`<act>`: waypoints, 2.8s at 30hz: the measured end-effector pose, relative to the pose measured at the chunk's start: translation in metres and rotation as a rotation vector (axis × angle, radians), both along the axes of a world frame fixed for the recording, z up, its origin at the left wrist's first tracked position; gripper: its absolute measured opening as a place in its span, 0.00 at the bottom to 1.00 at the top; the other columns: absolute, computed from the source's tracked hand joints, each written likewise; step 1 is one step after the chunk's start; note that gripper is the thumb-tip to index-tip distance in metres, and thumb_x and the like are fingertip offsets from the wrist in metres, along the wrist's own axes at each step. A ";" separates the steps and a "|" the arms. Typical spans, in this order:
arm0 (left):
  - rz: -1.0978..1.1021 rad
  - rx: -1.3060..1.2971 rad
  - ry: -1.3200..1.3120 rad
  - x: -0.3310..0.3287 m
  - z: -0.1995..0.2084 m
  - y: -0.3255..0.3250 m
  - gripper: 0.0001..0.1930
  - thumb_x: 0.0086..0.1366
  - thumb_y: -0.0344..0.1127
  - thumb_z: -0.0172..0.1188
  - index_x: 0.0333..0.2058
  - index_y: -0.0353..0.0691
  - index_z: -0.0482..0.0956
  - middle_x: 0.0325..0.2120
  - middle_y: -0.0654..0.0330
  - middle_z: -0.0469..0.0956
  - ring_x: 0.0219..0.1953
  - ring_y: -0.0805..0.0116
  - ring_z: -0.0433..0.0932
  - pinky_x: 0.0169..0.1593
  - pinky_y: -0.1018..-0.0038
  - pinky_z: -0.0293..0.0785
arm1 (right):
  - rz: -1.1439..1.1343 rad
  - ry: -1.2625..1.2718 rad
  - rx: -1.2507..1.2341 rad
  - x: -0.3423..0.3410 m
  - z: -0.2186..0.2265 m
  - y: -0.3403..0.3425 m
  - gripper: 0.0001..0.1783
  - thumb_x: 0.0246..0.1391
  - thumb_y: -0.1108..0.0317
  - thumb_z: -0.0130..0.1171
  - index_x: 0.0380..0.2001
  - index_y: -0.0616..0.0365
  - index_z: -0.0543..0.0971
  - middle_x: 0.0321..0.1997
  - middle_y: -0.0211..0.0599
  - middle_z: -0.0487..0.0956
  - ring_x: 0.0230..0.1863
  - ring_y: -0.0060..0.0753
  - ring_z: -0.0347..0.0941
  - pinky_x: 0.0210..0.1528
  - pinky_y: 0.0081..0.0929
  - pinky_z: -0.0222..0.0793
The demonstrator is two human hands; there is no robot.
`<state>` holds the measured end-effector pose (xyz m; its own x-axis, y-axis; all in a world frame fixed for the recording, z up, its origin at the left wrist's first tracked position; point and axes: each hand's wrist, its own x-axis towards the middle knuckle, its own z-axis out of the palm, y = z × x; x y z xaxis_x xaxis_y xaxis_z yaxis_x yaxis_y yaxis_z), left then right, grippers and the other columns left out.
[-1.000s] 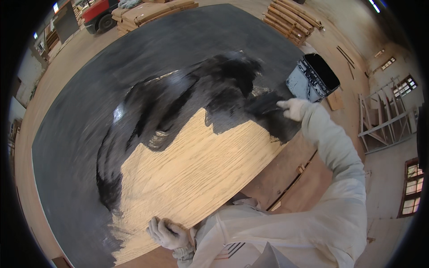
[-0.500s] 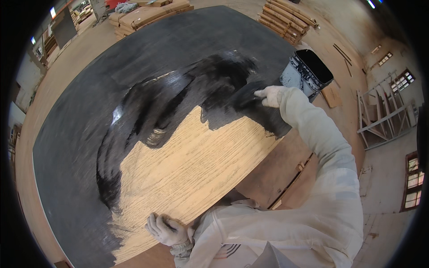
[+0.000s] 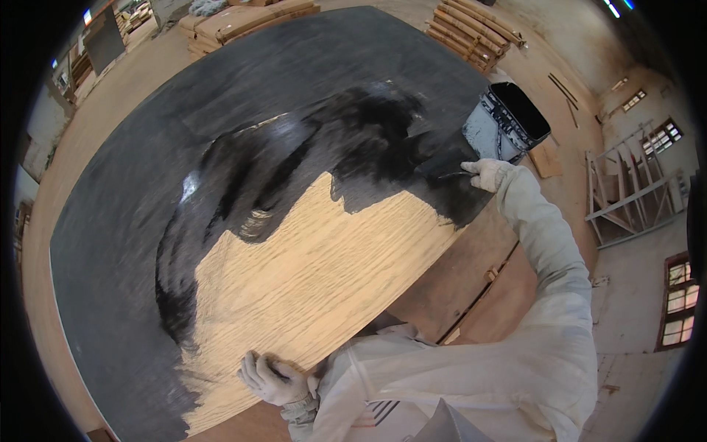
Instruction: The person applies dark paint to a large wooden board using a brush. They repeatedly dip the brush into a paint container and spread the paint across the surface in broad strokes, gradually covering the entire board.
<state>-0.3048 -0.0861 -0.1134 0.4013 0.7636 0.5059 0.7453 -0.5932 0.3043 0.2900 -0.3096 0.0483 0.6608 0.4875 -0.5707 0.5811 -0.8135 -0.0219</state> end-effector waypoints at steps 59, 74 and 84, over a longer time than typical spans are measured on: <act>0.091 -0.093 0.015 0.000 0.001 -0.006 0.16 0.70 0.34 0.52 0.49 0.30 0.81 0.61 0.38 0.80 0.67 0.29 0.74 0.75 0.36 0.64 | 0.211 -0.045 0.107 0.238 -0.028 0.258 0.42 0.56 0.64 0.71 0.75 0.29 0.76 0.57 0.40 0.87 0.52 0.38 0.85 0.59 0.35 0.77; 0.080 -0.049 0.041 0.001 -0.004 -0.006 0.17 0.73 0.39 0.51 0.48 0.33 0.82 0.59 0.40 0.81 0.65 0.32 0.76 0.73 0.36 0.66 | 0.200 -0.096 -0.277 0.256 -0.014 0.198 0.43 0.56 0.57 0.68 0.77 0.31 0.74 0.78 0.29 0.75 0.78 0.42 0.71 0.79 0.38 0.64; 0.075 -0.067 0.019 0.005 0.006 -0.002 0.15 0.69 0.36 0.54 0.47 0.32 0.82 0.58 0.39 0.82 0.63 0.31 0.76 0.71 0.39 0.68 | 0.437 -0.082 0.107 0.114 -0.029 0.312 0.41 0.59 0.59 0.66 0.77 0.30 0.72 0.73 0.46 0.79 0.73 0.51 0.75 0.75 0.40 0.68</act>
<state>-0.2996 -0.0879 -0.1075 0.3511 0.8234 0.4458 0.7926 -0.5148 0.3266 0.4035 0.0021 0.0196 0.4213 0.7836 -0.4565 0.8724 -0.4877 -0.0319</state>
